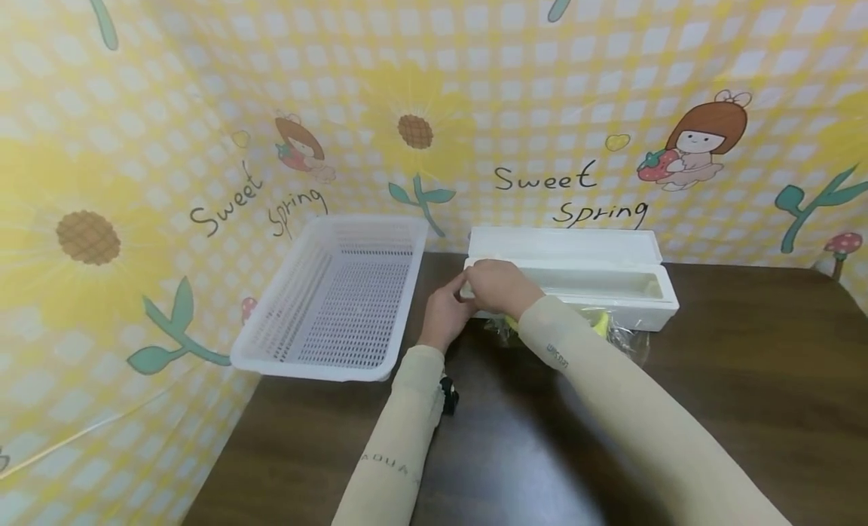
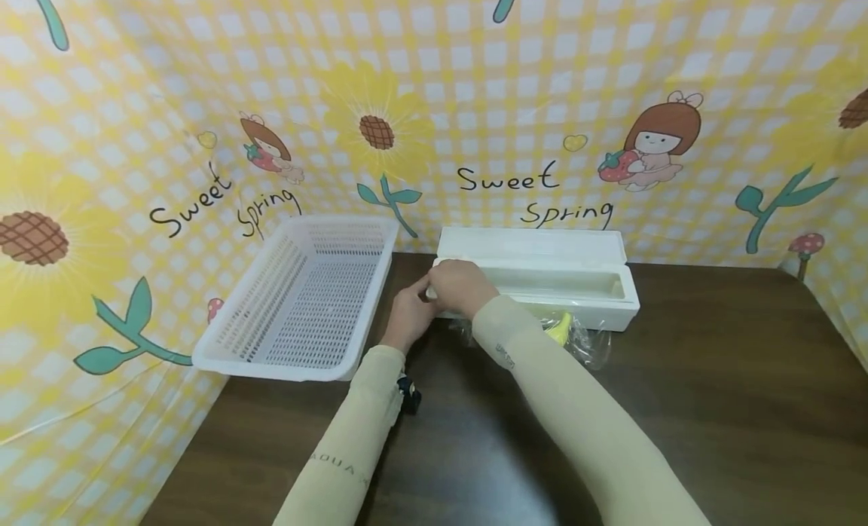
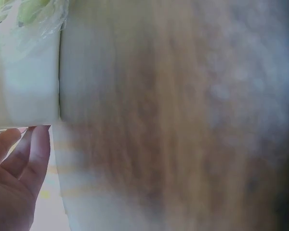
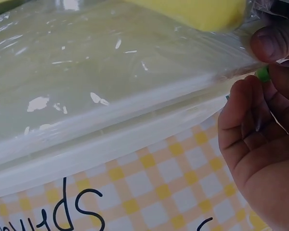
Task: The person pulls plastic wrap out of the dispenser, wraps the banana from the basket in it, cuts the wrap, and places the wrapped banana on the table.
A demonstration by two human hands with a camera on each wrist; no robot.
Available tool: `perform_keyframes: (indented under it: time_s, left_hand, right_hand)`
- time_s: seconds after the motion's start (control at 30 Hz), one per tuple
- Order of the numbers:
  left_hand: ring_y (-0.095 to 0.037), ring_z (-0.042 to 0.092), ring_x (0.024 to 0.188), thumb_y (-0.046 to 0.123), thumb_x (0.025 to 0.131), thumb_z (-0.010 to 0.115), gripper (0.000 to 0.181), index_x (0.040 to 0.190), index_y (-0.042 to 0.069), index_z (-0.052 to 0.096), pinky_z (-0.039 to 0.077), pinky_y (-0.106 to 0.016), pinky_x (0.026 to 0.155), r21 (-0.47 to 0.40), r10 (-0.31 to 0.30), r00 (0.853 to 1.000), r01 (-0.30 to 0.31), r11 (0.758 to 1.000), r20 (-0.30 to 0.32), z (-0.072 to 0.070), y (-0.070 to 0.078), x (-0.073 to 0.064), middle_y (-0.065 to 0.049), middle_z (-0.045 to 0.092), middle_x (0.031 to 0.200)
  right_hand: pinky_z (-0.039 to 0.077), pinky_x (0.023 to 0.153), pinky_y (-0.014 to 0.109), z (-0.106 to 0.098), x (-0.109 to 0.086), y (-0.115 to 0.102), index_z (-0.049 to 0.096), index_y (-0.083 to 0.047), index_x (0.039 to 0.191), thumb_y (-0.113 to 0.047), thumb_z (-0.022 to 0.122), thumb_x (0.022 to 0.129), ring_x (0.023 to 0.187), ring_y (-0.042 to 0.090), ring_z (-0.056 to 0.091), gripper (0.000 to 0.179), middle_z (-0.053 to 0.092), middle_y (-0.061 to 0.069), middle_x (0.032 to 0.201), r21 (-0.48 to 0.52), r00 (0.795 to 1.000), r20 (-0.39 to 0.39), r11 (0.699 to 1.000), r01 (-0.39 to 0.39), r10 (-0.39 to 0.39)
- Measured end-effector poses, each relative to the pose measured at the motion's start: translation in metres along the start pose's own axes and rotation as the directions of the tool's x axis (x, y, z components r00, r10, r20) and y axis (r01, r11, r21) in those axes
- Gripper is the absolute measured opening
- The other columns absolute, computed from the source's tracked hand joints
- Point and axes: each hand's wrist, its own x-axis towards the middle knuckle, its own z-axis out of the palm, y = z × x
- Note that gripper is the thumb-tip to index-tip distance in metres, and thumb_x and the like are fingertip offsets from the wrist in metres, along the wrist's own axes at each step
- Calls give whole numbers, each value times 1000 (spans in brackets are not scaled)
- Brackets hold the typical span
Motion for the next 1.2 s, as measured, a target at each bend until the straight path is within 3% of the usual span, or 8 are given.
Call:
perform_keyframes:
  time_s: [0.13,0.3,0.43,0.5,0.67,1.2]
  left_hand:
    - [-16,64,81,30,91,76,61,148,26,54,51,-41,90,-6,-17,1000,17,1000,-9,1,2,-2,0,73,106]
    - [-19,61,87,27,90,78,62,148,27,54,51,-40,86,-13,-24,1000,24,1000,-9,4,2,-1,-2,69,121]
    - [-19,63,101,33,88,80,67,149,32,51,51,-39,89,-52,-30,1000,31,998,4,5,1,-2,-1,62,137]
    - [-18,60,116,41,86,81,71,149,34,50,49,-40,96,-62,-22,1000,22,998,5,5,-1,-2,1,55,146]
    - [-21,51,132,56,77,82,82,149,33,49,44,-40,105,-63,7,1000,-7,998,-12,5,-3,-1,3,51,149]
    - [-23,55,127,49,78,83,79,149,32,51,46,-41,102,-42,27,999,-28,999,-36,7,-2,-4,-1,54,146]
  right_hand:
    - [54,87,42,0,-3,2,66,0,119,-16,73,93,95,26,66,32,68,12,103,-3,1000,6,1000,3,-3]
    - [55,86,43,3,-4,6,66,-1,122,-15,74,92,95,27,66,35,70,13,104,-12,1000,8,1000,-14,14]
    - [55,86,42,4,-8,11,67,0,118,-17,74,92,94,27,66,31,69,13,102,-29,1000,1,999,-17,17]
    - [55,84,43,4,-11,13,67,0,113,-18,73,93,92,28,66,28,68,13,99,-36,1000,-8,999,-16,16]
    - [56,79,42,2,-19,17,67,0,108,-21,75,93,87,26,65,27,67,12,94,-44,999,-34,999,-4,2]
    - [55,75,41,5,-29,29,65,-5,96,-1,70,85,77,23,60,13,62,5,83,-30,999,-42,1000,7,-9]
